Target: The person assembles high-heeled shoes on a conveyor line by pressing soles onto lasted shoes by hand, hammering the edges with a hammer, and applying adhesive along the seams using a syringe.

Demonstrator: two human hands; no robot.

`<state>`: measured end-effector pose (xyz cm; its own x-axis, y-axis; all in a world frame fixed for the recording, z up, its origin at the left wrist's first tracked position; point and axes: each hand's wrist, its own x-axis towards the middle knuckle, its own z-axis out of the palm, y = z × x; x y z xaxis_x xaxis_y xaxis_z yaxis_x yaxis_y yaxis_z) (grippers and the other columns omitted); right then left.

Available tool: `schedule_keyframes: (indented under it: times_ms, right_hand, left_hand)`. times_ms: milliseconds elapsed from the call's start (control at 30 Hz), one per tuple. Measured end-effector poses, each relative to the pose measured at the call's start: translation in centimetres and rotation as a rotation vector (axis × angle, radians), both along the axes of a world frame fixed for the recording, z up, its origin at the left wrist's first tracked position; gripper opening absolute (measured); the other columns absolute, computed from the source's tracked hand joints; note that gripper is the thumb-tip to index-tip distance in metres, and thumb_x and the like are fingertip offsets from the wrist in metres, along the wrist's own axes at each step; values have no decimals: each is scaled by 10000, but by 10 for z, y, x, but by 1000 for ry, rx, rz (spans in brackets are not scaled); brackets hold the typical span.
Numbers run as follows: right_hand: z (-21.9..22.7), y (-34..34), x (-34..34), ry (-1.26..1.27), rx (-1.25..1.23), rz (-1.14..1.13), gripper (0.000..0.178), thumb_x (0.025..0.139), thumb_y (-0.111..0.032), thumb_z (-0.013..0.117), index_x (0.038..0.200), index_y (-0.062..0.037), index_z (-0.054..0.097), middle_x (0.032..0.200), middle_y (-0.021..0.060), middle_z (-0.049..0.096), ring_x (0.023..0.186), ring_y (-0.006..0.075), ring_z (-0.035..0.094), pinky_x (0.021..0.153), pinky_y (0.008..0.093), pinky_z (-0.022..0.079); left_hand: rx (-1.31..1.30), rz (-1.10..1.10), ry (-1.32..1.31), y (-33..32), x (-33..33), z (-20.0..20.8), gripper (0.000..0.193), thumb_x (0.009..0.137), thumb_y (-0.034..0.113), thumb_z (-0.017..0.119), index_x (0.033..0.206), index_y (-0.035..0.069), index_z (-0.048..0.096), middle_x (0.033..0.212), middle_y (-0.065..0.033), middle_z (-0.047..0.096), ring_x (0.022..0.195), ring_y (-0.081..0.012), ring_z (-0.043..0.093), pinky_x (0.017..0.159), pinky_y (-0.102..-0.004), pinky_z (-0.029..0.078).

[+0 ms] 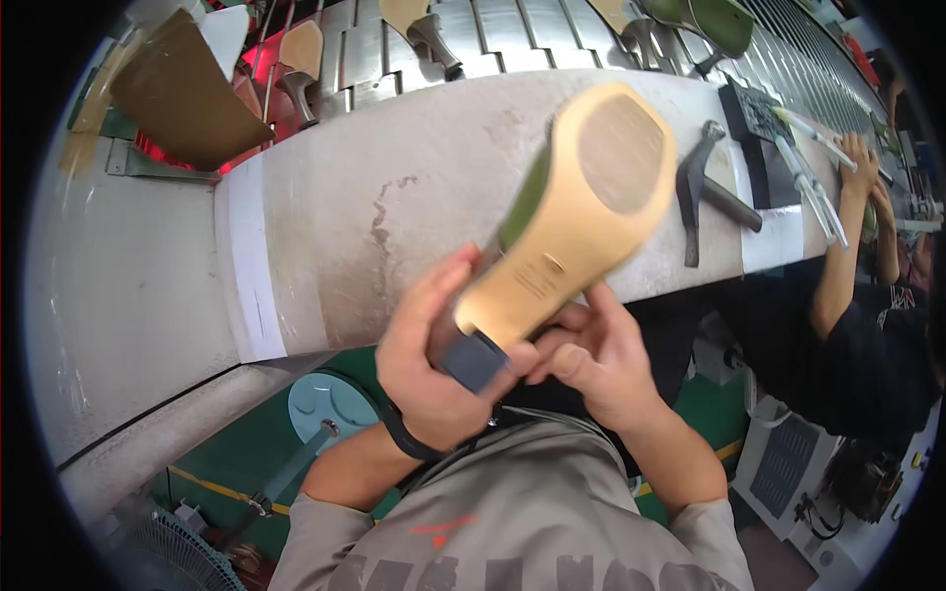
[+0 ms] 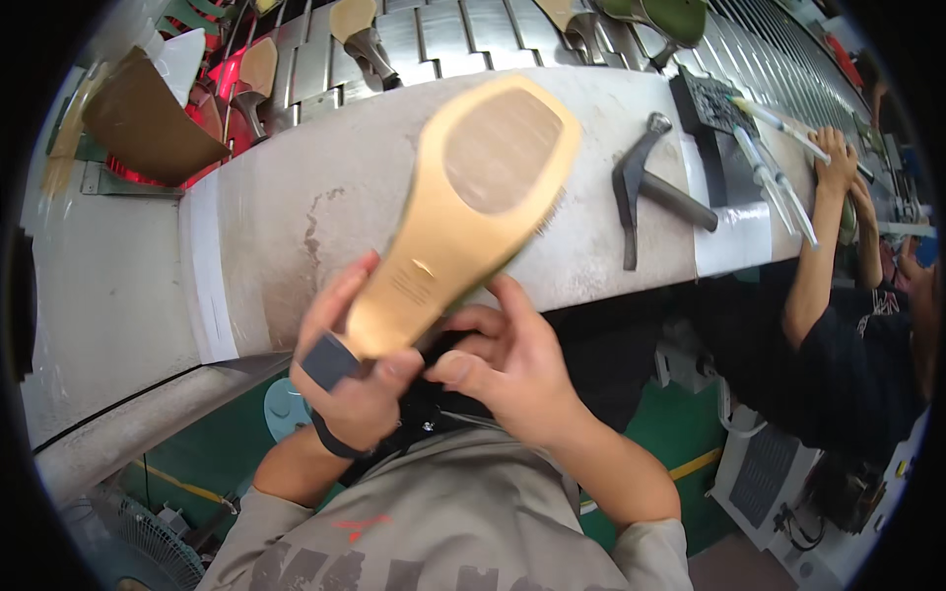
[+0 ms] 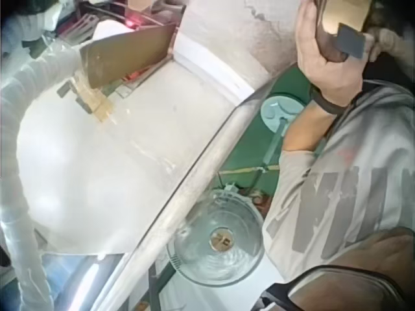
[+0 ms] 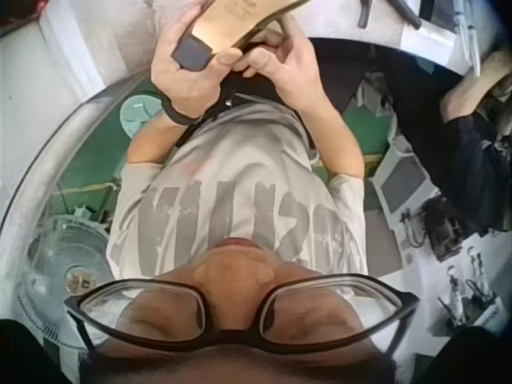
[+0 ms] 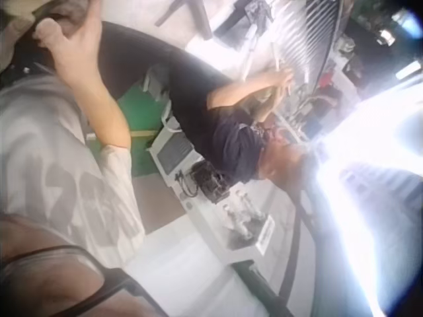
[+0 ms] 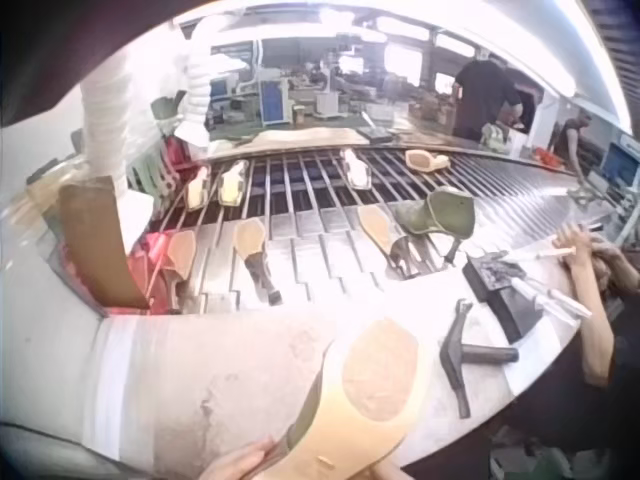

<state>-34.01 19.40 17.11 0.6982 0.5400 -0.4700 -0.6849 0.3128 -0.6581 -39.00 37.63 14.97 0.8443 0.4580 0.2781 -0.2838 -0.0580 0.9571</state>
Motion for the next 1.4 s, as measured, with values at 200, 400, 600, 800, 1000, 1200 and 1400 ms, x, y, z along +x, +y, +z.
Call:
schedule_keyframes:
  times_ms: [200, 400, 600, 800, 1000, 1200, 1400]
  right_hand:
    - [-16, -33, -10, -132, 77, 263, 928, 830, -278, 940, 1555, 17, 440, 1393, 127, 633, 1268, 213, 629, 1065, 387, 537]
    - [-21, -50, -25, 90, 95, 534, 852, 829, -257, 947, 1497, 8, 488, 1318, 117, 670, 1173, 192, 673, 991, 359, 583]
    - [-21, -55, -25, 41, 45, 657, 810, 839, -234, 960, 1467, 0, 505, 1274, 110, 689, 1130, 175, 687, 988, 362, 598]
    - [-16, -53, -34, 130, 24, 580, 744, 848, -200, 952, 1427, 7, 534, 1234, 98, 700, 1130, 165, 686, 981, 354, 600]
    - [-14, -55, -37, 154, -40, 571, 656, 882, -203, 924, 1385, 15, 563, 1188, 87, 705, 1057, 132, 675, 925, 329, 597]
    - [-8, -50, -43, 87, -114, 550, 592, 892, -210, 892, 1347, 23, 592, 1155, 72, 701, 1025, 117, 659, 891, 308, 582]
    - [-14, -50, -45, -2, -126, 421, 578, 872, -191, 898, 1326, 29, 615, 1124, 74, 714, 1012, 116, 664, 879, 302, 585]
  left_hand:
    - [270, -655, 15, 34, -48, 10, 761, 920, 520, 826, 1393, -43, 634, 1422, -266, 637, 1231, -413, 656, 1075, -471, 507]
    - [-720, -1032, 821, 25, -50, 7, 1133, 917, 179, 885, 1721, 30, 101, 1634, -137, 390, 1425, -212, 466, 1149, -394, 465]
    - [-688, -1129, 830, 23, -36, 4, 1025, 894, 144, 902, 1660, 30, 230, 1517, -104, 480, 1370, -193, 489, 1113, -379, 480]
    - [-617, -1092, 867, 18, -36, 6, 927, 905, 124, 885, 1600, 27, 279, 1459, -110, 512, 1345, -189, 504, 1109, -381, 478]
    - [-623, -1081, 901, 16, -36, 8, 926, 905, 119, 881, 1594, 20, 270, 1438, -118, 518, 1340, -195, 511, 1108, -386, 480]
    - [-532, -1096, 878, 16, -38, 8, 949, 910, 139, 877, 1607, 13, 246, 1449, -133, 523, 1333, -206, 522, 1097, -382, 482]
    - [-508, -1125, 899, 18, -33, 7, 930, 929, 179, 867, 1608, 3, 256, 1439, -144, 539, 1332, -210, 530, 1098, -381, 481]
